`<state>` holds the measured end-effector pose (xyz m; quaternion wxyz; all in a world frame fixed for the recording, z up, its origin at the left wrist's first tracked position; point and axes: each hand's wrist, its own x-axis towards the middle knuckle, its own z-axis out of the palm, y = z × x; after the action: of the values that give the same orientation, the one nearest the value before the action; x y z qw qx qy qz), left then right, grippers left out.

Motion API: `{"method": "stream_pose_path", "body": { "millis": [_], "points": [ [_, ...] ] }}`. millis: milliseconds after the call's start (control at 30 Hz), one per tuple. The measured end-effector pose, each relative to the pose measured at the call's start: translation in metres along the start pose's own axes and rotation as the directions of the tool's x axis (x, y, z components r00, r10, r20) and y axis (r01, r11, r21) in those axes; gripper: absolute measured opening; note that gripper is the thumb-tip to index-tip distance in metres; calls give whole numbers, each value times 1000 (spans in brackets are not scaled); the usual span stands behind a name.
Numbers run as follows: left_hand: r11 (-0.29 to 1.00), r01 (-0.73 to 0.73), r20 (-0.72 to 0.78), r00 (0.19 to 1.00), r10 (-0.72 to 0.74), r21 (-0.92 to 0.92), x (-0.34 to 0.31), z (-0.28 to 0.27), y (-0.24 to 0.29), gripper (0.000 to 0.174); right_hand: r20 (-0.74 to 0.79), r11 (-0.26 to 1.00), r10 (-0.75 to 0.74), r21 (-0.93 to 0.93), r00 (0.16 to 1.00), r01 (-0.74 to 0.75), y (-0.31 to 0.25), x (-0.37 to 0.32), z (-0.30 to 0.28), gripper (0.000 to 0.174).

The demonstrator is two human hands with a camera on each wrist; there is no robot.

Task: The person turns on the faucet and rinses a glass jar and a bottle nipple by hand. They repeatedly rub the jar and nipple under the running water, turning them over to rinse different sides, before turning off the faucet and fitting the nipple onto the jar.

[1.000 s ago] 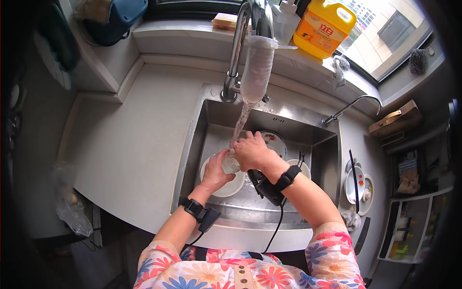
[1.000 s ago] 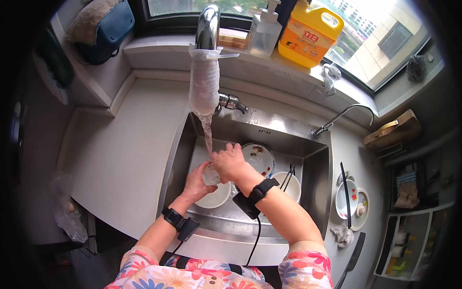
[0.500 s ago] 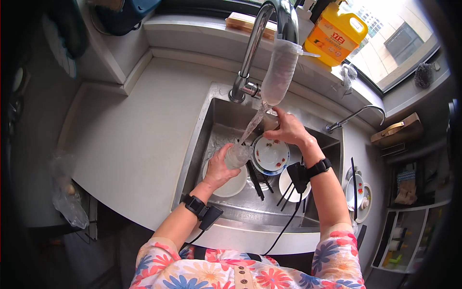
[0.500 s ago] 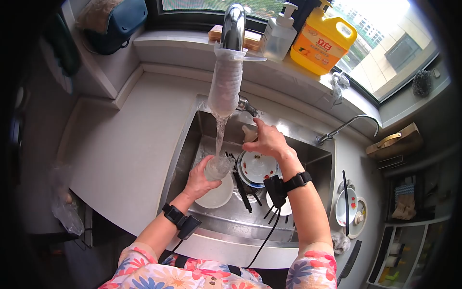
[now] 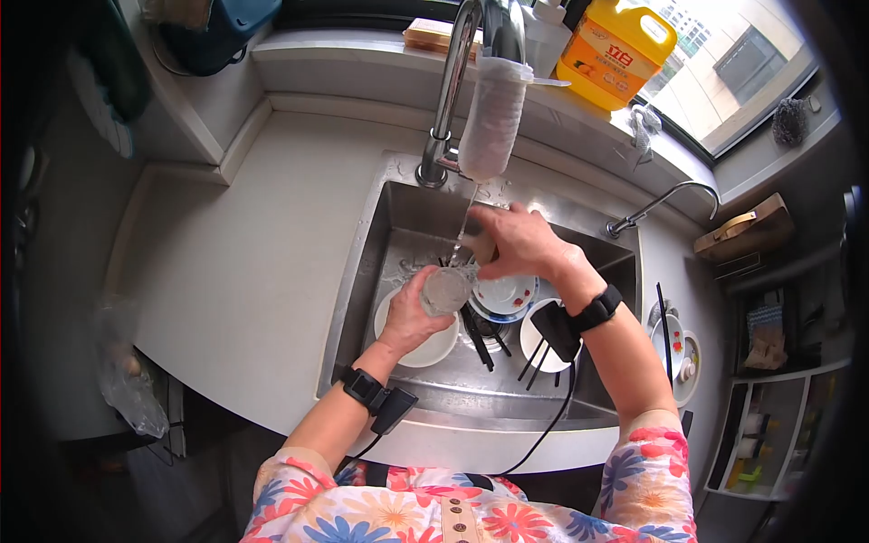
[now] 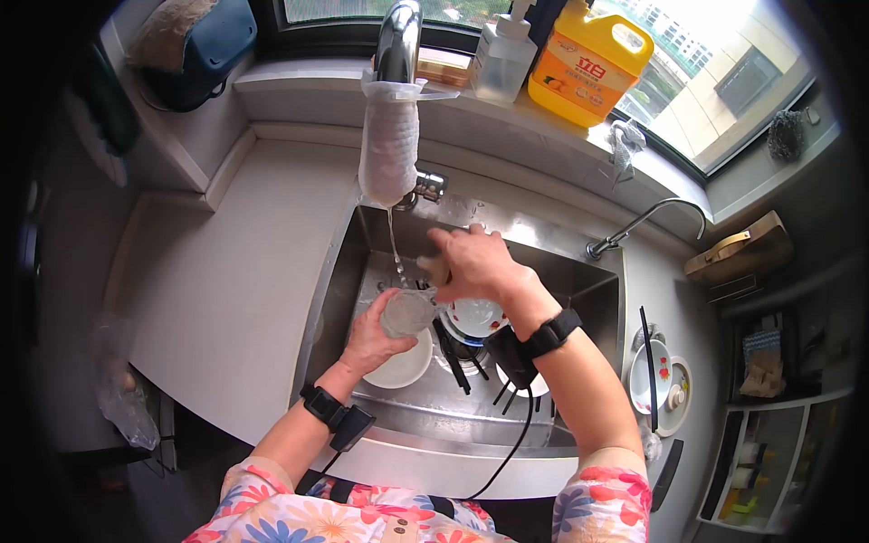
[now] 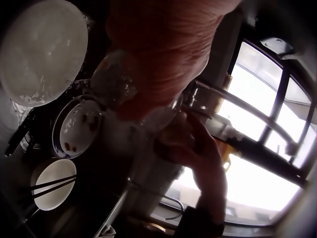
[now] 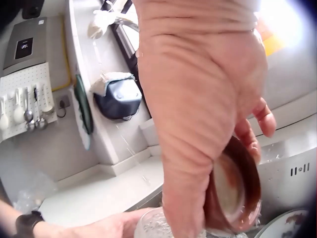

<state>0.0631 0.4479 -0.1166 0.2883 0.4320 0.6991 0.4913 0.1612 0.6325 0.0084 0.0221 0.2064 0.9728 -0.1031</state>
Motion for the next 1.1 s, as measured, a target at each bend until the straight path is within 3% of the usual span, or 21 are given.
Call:
{"method": "stream_pose_path", "body": {
  "millis": [67,133,167,233,300,433,500,567,633,667,733,800,867,933,1000,1067,1100],
  "points": [
    [1000,-10,16,1000,10,-13,-2,1,5,79,354,986,-8,-152,935,66,-18,-10,-8,81],
    [998,-35,44,998,33,50,-1,4,8,78,529,976,17,-193,849,101,-32,-9,-6,79],
    [998,-39,50,998,36,49,-2,6,10,78,530,970,15,-213,848,117,-37,-8,-1,77],
    [971,-204,91,977,194,125,-4,10,14,77,531,964,14,-234,847,130,-48,-4,7,75],
    [980,-164,113,982,151,111,-7,12,15,77,598,960,-11,-219,802,177,-56,-1,11,76],
    [987,-127,147,983,113,94,-13,7,22,78,566,980,-25,-151,824,134,-51,-9,15,75],
    [987,-113,174,980,91,118,-13,5,20,77,535,998,-69,35,842,59,-42,-12,17,79],
    [984,-100,203,977,69,150,-14,1,24,77,493,992,-115,103,862,73,-40,-21,17,81],
    [993,-115,197,974,109,22,-22,-7,40,74,452,980,-167,173,876,98,-48,-30,4,87],
    [994,-112,210,972,105,21,-24,-5,36,74,455,980,-160,180,876,86,-42,-31,14,87],
    [995,-86,263,962,70,49,-14,1,23,74,546,918,-65,361,836,-165,-27,-26,25,86],
    [984,-127,305,949,84,124,-6,1,20,75,474,922,-88,371,876,-109,-19,-21,13,84],
    [991,95,378,924,-52,-95,-20,-3,26,76,424,897,-155,439,892,-53,-25,-42,23,80],
    [984,135,412,908,-74,-119,-13,-7,26,78,367,800,-38,568,930,-191,-1,-53,25,75],
    [980,126,354,933,-65,-152,-15,-6,20,79,412,393,160,807,897,-441,13,-71,33,64],
    [962,162,383,921,-68,-219,-16,-4,13,79,268,-125,324,963,907,-240,15,-88,55,54],
    [939,195,412,909,-65,-282,-16,-2,12,79,176,-248,395,966,902,-80,14,-93,73,52]
  ]
}}
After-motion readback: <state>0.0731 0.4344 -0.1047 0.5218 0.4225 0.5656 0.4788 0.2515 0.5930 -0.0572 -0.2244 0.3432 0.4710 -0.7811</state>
